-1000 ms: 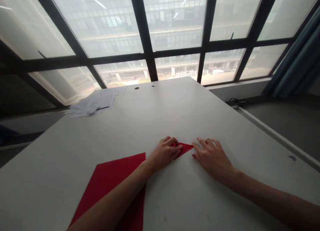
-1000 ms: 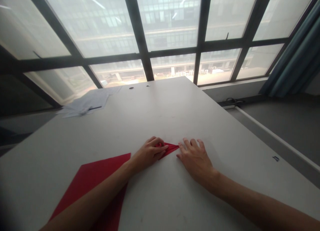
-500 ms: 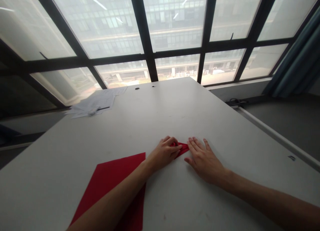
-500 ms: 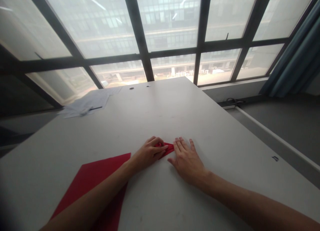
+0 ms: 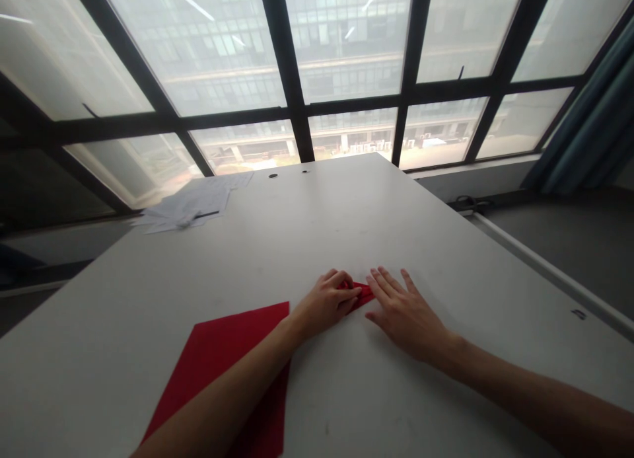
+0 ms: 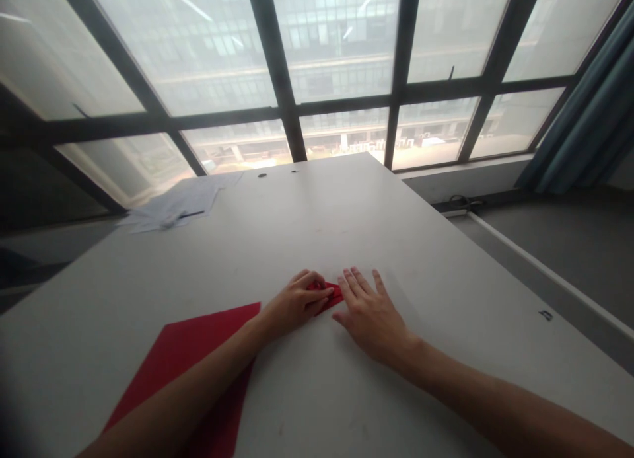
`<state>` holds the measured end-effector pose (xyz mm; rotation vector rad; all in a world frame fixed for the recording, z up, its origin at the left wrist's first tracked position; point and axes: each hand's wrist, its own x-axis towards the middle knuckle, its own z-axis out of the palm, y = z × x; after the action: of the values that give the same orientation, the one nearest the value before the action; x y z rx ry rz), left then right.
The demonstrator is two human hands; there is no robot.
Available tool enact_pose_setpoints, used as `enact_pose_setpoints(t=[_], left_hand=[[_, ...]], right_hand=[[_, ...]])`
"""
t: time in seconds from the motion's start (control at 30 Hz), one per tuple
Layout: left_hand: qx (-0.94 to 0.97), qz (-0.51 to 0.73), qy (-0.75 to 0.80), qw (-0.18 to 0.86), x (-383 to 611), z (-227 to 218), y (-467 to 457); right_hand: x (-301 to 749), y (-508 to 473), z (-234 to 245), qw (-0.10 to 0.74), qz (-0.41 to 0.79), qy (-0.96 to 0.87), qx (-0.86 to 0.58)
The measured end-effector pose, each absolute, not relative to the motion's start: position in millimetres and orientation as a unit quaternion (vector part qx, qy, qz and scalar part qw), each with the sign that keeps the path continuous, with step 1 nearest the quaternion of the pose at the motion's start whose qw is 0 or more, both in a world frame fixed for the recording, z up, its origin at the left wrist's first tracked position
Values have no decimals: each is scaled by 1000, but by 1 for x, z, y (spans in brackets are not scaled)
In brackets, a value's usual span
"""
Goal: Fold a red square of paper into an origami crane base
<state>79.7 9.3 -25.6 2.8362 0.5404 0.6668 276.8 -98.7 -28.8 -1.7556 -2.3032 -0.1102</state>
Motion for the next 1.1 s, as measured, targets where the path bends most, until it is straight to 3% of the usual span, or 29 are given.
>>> enact_pose_setpoints(t=[0.3, 0.5, 0.63, 0.8, 1.1], left_hand=[[942, 226, 212, 131, 75, -12, 9], [960, 134, 246, -14, 74, -3, -14], [961, 74, 262, -51, 66, -17, -25], [962, 59, 268, 13, 53, -19, -14], [935, 212, 221, 178, 47, -5, 38]], right_hand=[[272, -94, -36, 139, 36, -819, -556], [269, -94, -36, 149, 18, -818, -556], [268, -94, -36, 142, 5, -814, -563], [270, -94, -36, 133, 11, -818, -560], [273, -93, -39, 128, 9, -824, -552]])
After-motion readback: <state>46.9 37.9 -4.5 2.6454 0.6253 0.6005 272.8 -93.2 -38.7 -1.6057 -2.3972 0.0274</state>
